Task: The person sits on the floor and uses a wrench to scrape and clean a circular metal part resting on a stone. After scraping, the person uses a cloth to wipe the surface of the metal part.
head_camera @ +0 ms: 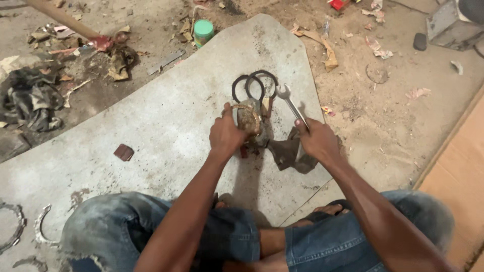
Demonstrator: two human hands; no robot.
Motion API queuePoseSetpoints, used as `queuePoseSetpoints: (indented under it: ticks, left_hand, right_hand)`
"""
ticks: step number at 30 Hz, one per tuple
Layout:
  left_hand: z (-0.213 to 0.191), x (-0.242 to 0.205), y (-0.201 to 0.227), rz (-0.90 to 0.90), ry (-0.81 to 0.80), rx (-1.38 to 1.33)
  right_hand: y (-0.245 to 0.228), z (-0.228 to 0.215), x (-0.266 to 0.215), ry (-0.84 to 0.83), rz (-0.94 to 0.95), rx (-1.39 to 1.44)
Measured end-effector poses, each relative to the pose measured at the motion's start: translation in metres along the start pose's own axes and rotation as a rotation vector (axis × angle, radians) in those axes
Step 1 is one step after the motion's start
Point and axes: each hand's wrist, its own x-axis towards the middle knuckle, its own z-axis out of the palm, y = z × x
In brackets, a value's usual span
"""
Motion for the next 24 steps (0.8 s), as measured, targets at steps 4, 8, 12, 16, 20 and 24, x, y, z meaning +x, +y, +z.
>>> queuePoseSetpoints:
  ticks: [4,8,12,16,20,24]
  left_hand:
    - [0.009,0.017,-0.030,-0.029,0.135,-0.513]
    - [0.028,0.043,-0.046,0.167,0.426,-0.742]
    - [0.033,0.059,-0.047,-0.010,0.280,-0.964]
    - [0.031,0.061,-0.042,-0.004,0.357,-0.993]
    - [0.029,0.060,-0.043,-0.103,0.363,-1.027]
    - [0.028,0.063,-0.039,-0.140,0.376,-1.013]
  right_hand:
    - [-0.003,-0.001,0.003,-0.019,0.063,-0.147]
    - [-0.014,-0.002,0.003,-0.018,0.059,-0.268]
    - [-0.016,0.009,0.028,0.085,-0.132,-0.043]
    - [-0.049,0.026,0.071,0.046,-0.008,0.039]
    - [-0.084,0.033,0.091,-0.069,0.185,-0.091]
    - [-0.079,0.042,0.103,-0.055,0.137,-0.063]
